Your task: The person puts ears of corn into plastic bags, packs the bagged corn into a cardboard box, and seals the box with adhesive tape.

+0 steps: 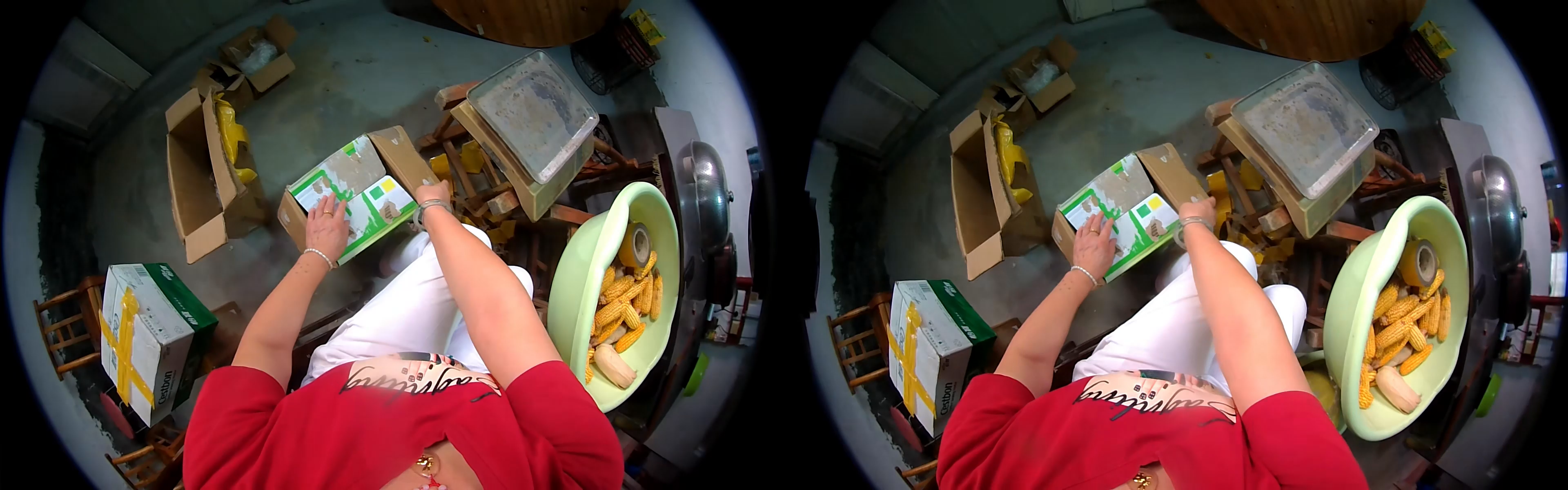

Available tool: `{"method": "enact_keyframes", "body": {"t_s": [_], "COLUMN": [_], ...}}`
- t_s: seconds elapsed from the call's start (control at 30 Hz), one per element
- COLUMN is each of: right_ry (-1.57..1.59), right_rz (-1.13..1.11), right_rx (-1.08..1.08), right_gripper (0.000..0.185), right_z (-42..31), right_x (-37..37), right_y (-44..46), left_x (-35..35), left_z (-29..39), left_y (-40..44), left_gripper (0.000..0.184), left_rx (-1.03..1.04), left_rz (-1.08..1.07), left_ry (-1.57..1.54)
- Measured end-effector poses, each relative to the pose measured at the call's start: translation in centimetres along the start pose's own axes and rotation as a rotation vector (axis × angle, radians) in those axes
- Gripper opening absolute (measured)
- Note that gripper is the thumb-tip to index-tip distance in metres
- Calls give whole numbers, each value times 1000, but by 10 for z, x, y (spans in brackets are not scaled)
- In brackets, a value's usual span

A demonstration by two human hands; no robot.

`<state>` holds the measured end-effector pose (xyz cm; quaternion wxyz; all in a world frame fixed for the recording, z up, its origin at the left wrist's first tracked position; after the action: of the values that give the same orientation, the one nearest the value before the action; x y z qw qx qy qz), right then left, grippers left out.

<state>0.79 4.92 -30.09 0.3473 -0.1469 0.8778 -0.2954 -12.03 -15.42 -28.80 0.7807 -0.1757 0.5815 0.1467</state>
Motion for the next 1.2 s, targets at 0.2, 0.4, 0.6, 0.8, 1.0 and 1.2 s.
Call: {"method": "enact_keyframes", "body": {"t_s": [0.2,0.4,0.6,0.8,1.0,1.2], "right_ry": [547,565,826,792,486,-349], "right_rz": [-119,-32,-78,-156,-266,-226], "right_rx": [188,63,-99,-246,-453,-928], "right_gripper": [45,34,25,26,28,36], "right_z": [3,5,-2,-7,-11,-15], "right_x": [-4,-5,-9,-9,-10,-9], "right_y": [-6,0,-8,-13,-21,-56], "left_x": [3,4,0,-2,-2,-2], "left_z": [-1,-1,-1,-2,-1,-3], "left_y": [-1,-2,-1,-1,-2,-2], "left_gripper": [44,44,43,42,42,42], "left_rx": [7,10,-2,12,15,25], "left_rz": [-3,1,-33,-8,10,13], "left_ry": [9,4,-8,-21,-10,-6]}}
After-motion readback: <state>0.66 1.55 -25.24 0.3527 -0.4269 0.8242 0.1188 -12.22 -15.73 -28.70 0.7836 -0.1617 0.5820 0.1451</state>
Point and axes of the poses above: each hand's wrist, its own y-axis towards the middle knuckle, its own x-axis out of the palm, z = x × y, the point moved 2 cm from there along y, towards the middle knuckle, and after that the axes turned 9 degrees about -z, right-handed, at the moved point
